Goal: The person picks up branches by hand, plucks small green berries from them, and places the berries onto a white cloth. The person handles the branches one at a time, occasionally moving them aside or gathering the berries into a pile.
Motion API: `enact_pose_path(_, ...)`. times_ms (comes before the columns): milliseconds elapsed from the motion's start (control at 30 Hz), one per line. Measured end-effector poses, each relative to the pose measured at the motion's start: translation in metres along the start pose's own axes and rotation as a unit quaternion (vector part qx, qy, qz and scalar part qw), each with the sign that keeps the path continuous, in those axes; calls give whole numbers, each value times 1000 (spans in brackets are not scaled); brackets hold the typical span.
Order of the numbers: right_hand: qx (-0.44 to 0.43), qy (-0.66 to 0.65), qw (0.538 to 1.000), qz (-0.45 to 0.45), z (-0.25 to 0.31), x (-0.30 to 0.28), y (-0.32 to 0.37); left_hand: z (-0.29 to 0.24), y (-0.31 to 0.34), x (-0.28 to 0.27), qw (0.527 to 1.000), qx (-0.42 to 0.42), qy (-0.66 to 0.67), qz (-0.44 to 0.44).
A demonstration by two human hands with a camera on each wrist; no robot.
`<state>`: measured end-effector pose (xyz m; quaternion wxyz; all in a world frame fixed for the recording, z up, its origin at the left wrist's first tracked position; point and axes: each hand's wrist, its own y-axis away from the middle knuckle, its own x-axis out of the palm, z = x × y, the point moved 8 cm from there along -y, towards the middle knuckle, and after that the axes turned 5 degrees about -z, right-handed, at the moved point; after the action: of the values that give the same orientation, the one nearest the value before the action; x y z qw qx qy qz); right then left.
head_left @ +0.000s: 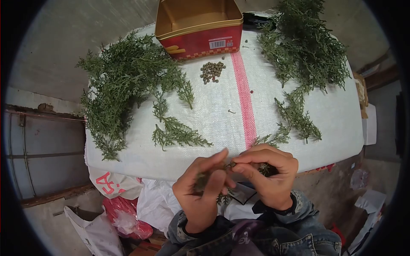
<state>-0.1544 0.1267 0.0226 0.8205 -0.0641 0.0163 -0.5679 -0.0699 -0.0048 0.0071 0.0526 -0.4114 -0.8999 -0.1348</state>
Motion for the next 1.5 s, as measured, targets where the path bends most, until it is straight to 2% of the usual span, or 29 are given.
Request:
enact_pose_path(67, 6, 1, 1000, -5, 0, 1, 1, 0, 2, -3, 998, -12, 57, -20)
enact_pose_path(200, 23, -8, 1000, -7, -2, 6, 4, 1, 2, -2, 998, -11, 57, 1)
enact_pose_path(367, 41, -16, 999, 3, -5, 10, 6, 2, 3, -4, 997, -17, 66, -18)
enact_pose_path(467, 41, -13, 999, 3, -4, 12, 7, 0, 3, -8, 999, 7, 29, -35)
enact_pose_path(967, 23, 13, 999, -27, -7, 20, 10, -1, -2, -15, 997, 37, 4, -63)
enact_pose_path(1100, 64, -22, 997, -39, -11, 22, 8, -1, -5, -15, 998, 42, 12, -44)
enact_pose_path(1200, 194, -179, 963, -51, -19, 25, 10, 0, -7, -12, 999, 19, 41, -11)
enact_pose_path(1233, 194, -174, 964, -53, -20, 22, 9, 2, -8, -10, 998, 1, 64, 9)
enact_pose_path(1333, 34, -31, 998, 49, -2, 22, -3, 4, -9, -8, 995, -11, 95, 35)
enact_pose_path(1400, 47, -49, 997, 40, 2, 26, -4, 6, -8, -7, 994, -9, 91, 60)
enact_pose_path(1500, 72, -90, 993, 19, 5, 30, -4, 1, -5, -9, 987, -41, 152, 38)
